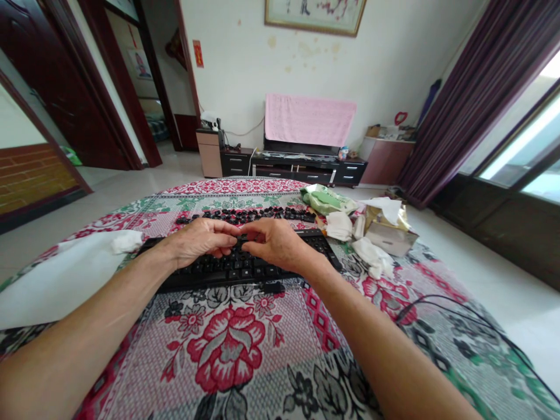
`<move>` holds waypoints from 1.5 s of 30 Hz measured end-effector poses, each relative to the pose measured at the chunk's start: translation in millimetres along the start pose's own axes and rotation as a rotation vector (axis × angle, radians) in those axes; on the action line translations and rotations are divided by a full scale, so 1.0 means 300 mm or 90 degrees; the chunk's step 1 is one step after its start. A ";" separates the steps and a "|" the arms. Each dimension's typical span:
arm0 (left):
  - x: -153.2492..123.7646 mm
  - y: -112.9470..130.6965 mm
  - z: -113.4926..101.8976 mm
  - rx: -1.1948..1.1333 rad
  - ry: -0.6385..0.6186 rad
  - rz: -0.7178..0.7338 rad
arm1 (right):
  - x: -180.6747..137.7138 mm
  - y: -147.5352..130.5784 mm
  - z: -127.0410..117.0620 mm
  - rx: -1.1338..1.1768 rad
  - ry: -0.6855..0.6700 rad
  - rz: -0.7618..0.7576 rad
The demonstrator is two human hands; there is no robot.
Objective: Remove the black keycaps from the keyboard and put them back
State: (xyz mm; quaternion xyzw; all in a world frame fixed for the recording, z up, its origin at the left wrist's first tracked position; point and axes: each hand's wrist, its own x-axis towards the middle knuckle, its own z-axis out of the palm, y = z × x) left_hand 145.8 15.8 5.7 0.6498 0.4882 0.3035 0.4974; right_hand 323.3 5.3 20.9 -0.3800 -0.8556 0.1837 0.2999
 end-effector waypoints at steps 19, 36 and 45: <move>0.043 -0.052 -0.015 0.243 0.187 0.127 | 0.015 0.149 0.028 -0.113 -0.006 -0.004; 0.039 -0.067 -0.037 0.357 0.103 0.154 | 0.012 0.098 0.087 -0.140 -0.111 -0.048; 0.028 -0.054 -0.021 0.431 0.002 0.139 | 0.018 0.101 0.097 -0.127 -0.141 0.005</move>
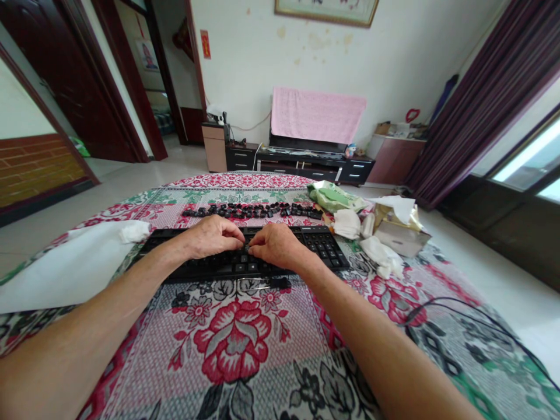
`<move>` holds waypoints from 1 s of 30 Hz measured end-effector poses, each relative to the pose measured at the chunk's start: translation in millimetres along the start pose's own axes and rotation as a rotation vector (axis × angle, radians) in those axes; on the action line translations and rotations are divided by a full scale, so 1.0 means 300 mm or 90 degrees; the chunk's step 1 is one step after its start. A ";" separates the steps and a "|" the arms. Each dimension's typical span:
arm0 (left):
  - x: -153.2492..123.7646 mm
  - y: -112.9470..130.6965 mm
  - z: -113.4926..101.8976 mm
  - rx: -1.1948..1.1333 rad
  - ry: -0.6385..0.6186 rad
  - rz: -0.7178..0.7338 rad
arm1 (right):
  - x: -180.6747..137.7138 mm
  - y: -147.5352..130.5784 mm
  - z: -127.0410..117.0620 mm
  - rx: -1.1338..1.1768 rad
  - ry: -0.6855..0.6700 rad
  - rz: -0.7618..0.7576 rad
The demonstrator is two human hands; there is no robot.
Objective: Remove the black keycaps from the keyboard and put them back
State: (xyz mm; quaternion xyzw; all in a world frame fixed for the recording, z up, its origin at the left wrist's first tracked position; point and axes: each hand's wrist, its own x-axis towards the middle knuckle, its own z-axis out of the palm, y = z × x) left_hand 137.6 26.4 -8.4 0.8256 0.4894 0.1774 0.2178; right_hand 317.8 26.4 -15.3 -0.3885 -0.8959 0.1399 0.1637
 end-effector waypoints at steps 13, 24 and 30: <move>-0.014 0.051 0.010 0.100 0.016 0.036 | 0.000 0.014 -0.007 0.037 -0.028 -0.009; -0.010 0.062 0.029 0.115 0.033 0.020 | 0.003 0.003 -0.008 -0.019 -0.001 -0.030; -0.011 0.070 0.023 0.127 0.033 0.016 | 0.000 0.007 -0.005 -0.022 -0.007 -0.040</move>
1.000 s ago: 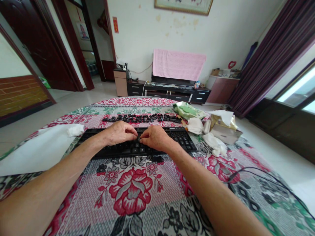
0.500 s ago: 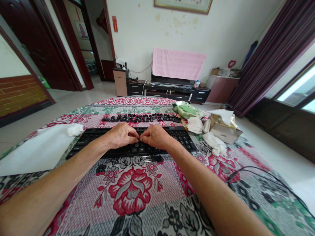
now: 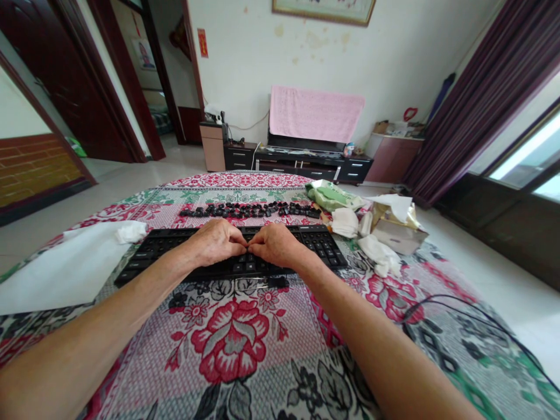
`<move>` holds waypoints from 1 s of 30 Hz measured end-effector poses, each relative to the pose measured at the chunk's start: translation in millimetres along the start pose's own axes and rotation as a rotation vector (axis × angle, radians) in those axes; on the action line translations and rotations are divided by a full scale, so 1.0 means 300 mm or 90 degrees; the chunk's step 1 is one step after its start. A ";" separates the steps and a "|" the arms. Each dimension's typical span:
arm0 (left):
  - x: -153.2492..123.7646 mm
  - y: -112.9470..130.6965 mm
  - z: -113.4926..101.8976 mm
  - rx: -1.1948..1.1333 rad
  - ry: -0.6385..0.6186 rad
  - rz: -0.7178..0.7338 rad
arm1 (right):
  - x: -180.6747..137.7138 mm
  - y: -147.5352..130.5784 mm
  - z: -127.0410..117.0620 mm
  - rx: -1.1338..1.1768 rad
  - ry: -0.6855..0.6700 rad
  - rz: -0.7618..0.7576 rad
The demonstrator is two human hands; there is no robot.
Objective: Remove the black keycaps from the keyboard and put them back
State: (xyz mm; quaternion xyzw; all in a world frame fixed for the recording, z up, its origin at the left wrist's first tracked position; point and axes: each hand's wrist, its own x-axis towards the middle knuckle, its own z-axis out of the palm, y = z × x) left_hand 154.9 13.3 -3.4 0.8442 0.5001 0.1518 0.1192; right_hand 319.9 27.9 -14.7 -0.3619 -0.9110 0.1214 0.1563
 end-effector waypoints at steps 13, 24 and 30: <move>-0.009 0.001 -0.002 -0.002 -0.004 -0.005 | -0.002 -0.013 -0.003 0.009 -0.007 0.022; -0.006 -0.003 0.019 -0.007 0.009 0.002 | -0.010 -0.010 0.003 -0.017 0.038 -0.006; -0.009 0.001 0.008 0.000 0.012 0.002 | -0.012 -0.014 0.005 -0.021 0.041 0.002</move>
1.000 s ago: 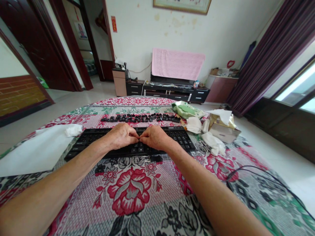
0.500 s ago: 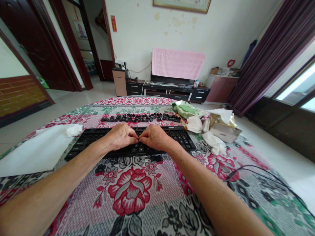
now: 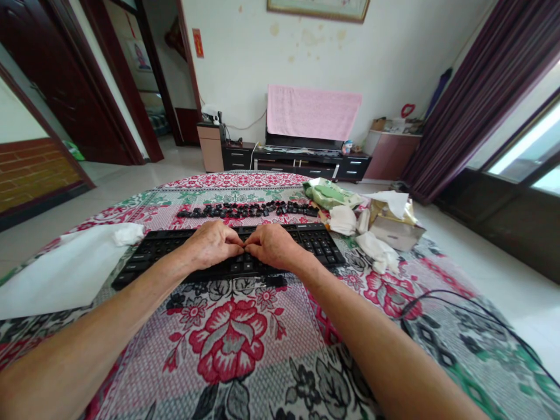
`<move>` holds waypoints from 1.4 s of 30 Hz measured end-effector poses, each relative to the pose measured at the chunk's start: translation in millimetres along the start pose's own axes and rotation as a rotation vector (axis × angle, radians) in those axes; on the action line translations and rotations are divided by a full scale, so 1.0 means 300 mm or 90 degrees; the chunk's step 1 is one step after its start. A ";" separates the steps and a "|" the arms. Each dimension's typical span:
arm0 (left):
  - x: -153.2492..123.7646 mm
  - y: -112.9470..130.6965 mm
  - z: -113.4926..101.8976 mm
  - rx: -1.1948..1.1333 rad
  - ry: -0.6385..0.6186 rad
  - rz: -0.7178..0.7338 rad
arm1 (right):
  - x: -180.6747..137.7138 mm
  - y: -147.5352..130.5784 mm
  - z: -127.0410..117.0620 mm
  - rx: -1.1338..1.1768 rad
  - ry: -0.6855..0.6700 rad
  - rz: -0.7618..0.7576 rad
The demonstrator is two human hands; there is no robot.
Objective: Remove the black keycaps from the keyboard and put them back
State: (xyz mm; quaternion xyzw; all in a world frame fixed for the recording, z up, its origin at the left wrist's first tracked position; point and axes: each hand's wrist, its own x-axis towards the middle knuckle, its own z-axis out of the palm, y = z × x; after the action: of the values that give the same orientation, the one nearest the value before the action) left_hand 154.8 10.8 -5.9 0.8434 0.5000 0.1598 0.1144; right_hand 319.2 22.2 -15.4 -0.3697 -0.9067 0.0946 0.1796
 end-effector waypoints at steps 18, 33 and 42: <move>0.005 -0.041 -0.020 -0.075 -0.005 -0.020 | -0.002 -0.011 -0.017 -0.030 -0.016 -0.030; 0.013 -0.058 0.005 -0.189 0.026 -0.108 | 0.005 -0.036 -0.029 0.037 0.134 0.032; 0.021 -0.039 0.009 -0.229 0.116 -0.146 | 0.013 -0.064 -0.027 0.005 0.179 0.067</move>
State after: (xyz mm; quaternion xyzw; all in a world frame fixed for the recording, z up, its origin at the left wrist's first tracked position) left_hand 149.2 21.7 -11.6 0.7293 0.5644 0.3074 0.2347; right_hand 307.6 11.6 -1.0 -0.4257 -0.8516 0.0549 0.3009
